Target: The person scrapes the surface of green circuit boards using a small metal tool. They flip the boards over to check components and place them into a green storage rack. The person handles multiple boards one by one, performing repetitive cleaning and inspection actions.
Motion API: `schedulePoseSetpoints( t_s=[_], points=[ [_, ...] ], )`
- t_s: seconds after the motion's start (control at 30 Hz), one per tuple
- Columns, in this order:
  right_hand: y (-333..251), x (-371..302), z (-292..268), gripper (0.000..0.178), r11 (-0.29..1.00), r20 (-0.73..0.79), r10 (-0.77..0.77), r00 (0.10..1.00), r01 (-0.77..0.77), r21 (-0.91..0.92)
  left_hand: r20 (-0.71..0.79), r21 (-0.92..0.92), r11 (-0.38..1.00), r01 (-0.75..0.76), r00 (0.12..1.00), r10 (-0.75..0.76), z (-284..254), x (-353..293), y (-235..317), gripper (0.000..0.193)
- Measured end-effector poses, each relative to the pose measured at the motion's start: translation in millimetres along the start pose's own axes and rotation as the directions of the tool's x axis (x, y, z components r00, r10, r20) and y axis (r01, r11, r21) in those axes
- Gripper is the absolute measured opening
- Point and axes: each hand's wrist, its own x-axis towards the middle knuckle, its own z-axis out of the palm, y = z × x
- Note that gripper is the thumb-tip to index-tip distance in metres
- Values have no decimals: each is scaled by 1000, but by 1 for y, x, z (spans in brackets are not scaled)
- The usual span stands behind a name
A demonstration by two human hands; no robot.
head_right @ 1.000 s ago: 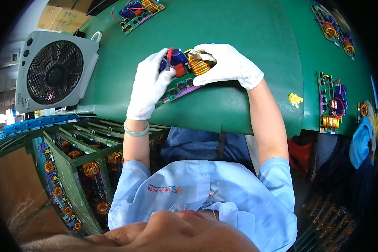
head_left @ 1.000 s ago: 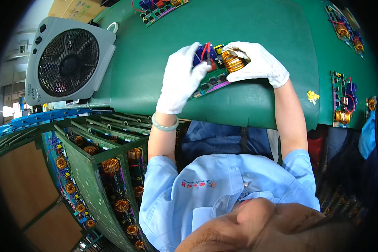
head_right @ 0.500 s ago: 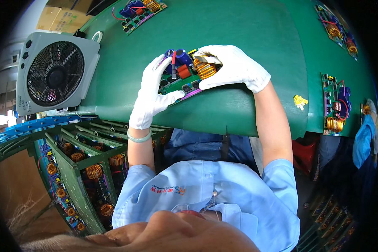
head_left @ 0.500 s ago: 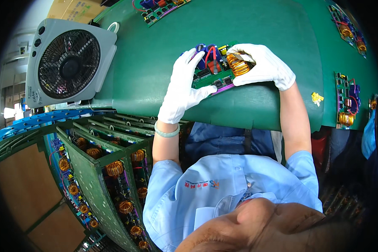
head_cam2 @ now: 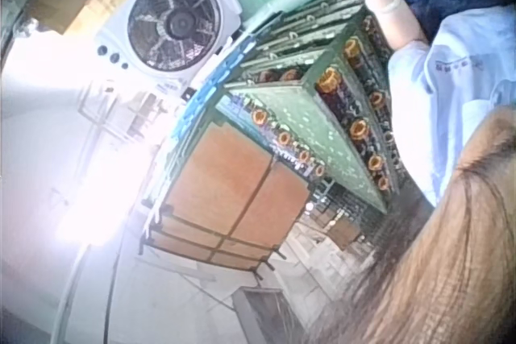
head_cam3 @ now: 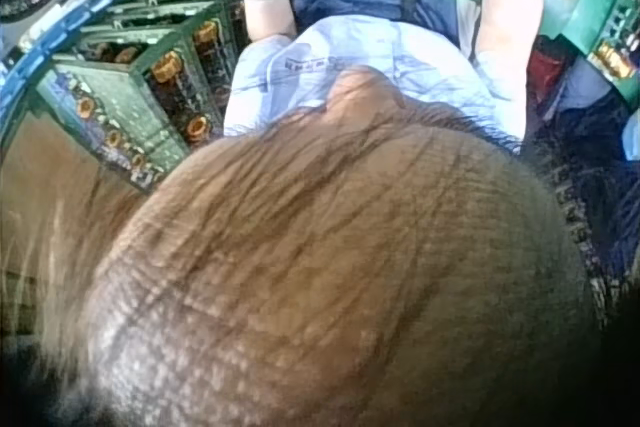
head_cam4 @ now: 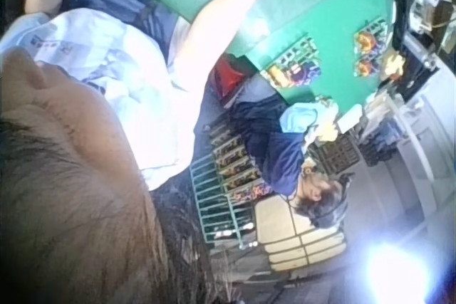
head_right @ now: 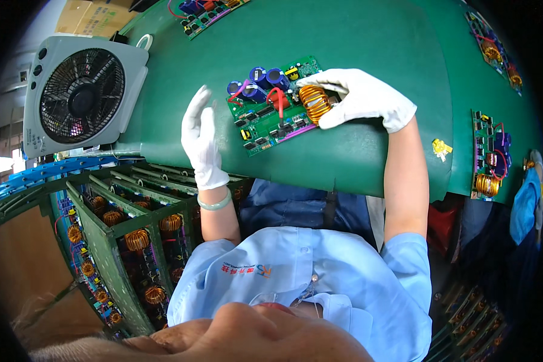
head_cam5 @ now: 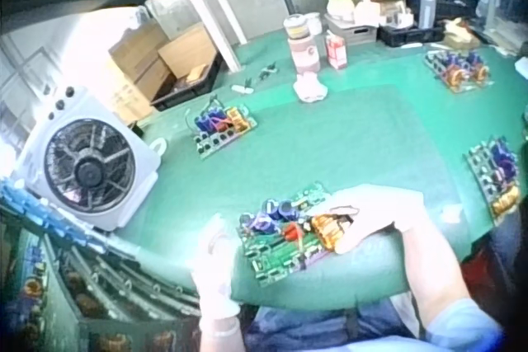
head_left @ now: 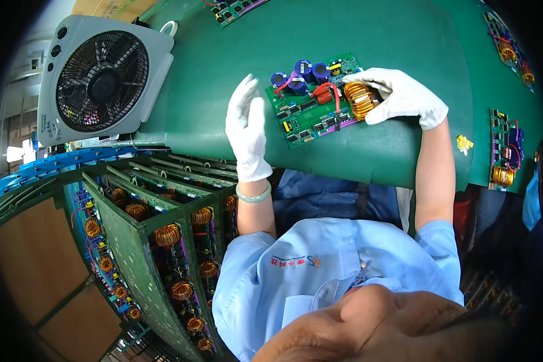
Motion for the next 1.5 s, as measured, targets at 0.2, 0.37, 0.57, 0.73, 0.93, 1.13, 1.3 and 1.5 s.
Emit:
schedulePoseSetpoints(
  t_s=[0.2, 0.37, 0.57, 0.73, 0.93, 1.13, 1.3, 1.5],
  points=[
    [8, 7, -13, 46, 997, -160, -15, 987, 2, -81, -178, 27, 1000, -1, 984, 6, 2, -39, -10, 16],
    [13, 12, -12, 41, 972, -263, -120, 957, 59, -229, 209, 385, 841, -381, 923, 323, 26, -56, 10, 17],
    [21, 18, -10, 39, 971, -379, -178, 908, 100, -216, 415, 527, 687, -500, 857, 305, 89, -66, 23, 61],
    [27, 21, -21, 38, 979, -432, -175, 885, 110, -173, 317, 489, 708, -509, 860, 400, 121, -55, 19, 87],
    [15, 19, -18, 36, 980, -546, -112, 830, 1, -198, 365, 672, 462, -579, 802, 473, 131, -56, -12, 77],
    [25, 23, -22, 38, 976, -531, -144, 835, 32, -214, 338, 586, 587, -559, 827, 450, 128, -50, 2, 41],
    [15, 18, -18, 38, 972, -560, -133, 818, -4, -237, 370, 448, 640, -624, 782, 502, 104, -39, 0, 30],
    [21, 13, -22, 38, 981, -592, -162, 790, 64, -183, 327, 608, 629, -485, 875, 358, 15, -14, 11, 31]
  ],
)
